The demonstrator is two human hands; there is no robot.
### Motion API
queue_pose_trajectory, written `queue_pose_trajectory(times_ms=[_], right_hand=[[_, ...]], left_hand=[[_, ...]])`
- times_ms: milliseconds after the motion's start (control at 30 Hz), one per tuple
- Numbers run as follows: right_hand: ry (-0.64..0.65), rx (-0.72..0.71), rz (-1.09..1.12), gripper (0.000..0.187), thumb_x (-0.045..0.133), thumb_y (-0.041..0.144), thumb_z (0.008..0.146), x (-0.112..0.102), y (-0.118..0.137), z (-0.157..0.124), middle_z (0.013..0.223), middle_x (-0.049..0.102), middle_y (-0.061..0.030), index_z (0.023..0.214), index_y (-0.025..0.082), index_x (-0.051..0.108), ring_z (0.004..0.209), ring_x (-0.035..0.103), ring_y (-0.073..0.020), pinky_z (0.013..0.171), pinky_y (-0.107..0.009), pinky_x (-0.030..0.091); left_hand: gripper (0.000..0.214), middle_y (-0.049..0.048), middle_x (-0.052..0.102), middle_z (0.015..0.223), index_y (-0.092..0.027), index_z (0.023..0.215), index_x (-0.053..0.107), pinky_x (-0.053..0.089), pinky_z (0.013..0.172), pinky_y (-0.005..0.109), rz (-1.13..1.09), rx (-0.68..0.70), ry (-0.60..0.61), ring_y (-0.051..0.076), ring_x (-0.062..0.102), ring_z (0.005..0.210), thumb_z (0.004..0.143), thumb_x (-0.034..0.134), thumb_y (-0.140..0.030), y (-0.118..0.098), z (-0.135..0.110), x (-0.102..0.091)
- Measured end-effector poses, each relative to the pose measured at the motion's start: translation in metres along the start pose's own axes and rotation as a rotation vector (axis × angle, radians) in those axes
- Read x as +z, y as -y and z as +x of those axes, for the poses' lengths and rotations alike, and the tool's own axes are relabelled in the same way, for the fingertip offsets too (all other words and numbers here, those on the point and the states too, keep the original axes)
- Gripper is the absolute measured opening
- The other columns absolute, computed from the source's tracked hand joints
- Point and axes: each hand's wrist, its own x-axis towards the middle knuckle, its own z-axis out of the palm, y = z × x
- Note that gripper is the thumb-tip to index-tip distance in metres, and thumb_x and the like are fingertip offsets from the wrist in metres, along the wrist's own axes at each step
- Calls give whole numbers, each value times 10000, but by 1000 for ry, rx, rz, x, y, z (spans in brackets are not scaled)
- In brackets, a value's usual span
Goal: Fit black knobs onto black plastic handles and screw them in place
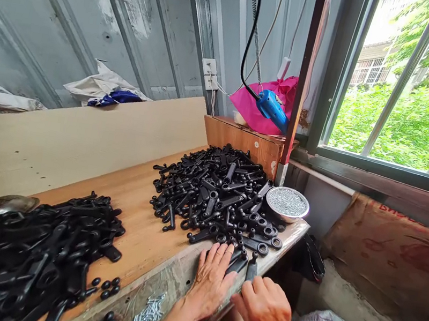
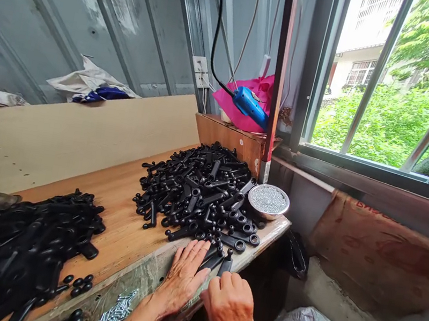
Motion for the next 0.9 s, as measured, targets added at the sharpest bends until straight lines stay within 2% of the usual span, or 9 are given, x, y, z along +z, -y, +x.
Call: queue_pose_trajectory(times_ms=[167,267,367,467,567,633,733,800,900], right_hand=[[210,6,21,282,674,391,711,21,11,-4,545,544,-3,575,214,502,524,482,-171,523,-305,278],[258,-31,75,259,693,362,702,22,8,1,580,561,0,596,215,507,556,504,-172,528,-294,302],[269,-81,176,226,658,340,737,17,-3,6,599,561,8,611,213,520,557,494,-157,523,-278,304],[249,-124,299,250,569,371,804,11,-15,6,596,545,5,625,201,533,555,487,-142,522,-259,323],[221,-116,374,285,417,349,896,10,-28,2,638,572,-13,729,185,580,580,516,-134,540,-235,371],[162,-87,349,301,362,324,921,12,-36,1,696,615,-36,823,171,602,614,557,-135,564,-227,408],[85,-20,272,277,368,299,919,20,-47,1,766,665,-59,950,152,601,653,611,-139,589,-218,449],[121,28,232,261,383,286,906,25,-53,3,768,680,-52,987,159,596,642,628,-141,574,-219,461],[270,61,197,222,416,272,869,32,-58,8,714,683,-23,960,188,600,596,634,-150,504,-222,448]], left_hand=[[471,148,477,1313,-70,1280,439,342,1016,444,-67,-46,-171,241,399,1232,855,291,-210,12,-10,-17],[442,155,564,1209,-72,1203,513,414,968,392,-109,-81,-254,224,502,1136,867,276,-234,20,-25,-29],[405,132,622,1119,-104,1142,566,459,922,344,-132,-93,-278,205,563,1053,867,311,-259,23,-42,-34],[401,153,577,1193,-111,1143,580,427,955,403,-117,-85,-265,255,507,1130,834,416,-308,19,-54,-29],[526,190,408,1357,-109,1252,498,355,984,512,-42,-73,-180,336,341,1261,813,487,-400,13,-54,-18],[595,189,319,1411,-127,1317,418,325,986,544,9,-77,-117,355,265,1295,820,479,-449,9,-49,-10],[606,171,267,1439,-161,1365,328,288,994,562,59,-115,-93,355,212,1313,846,447,-449,6,-38,1],[570,151,255,1448,-188,1373,308,258,1003,569,82,-139,-94,350,187,1321,864,432,-413,6,-30,8],[499,113,273,1448,-231,1367,319,224,1019,565,78,-167,-84,330,193,1324,893,383,-375,5,-22,14]])
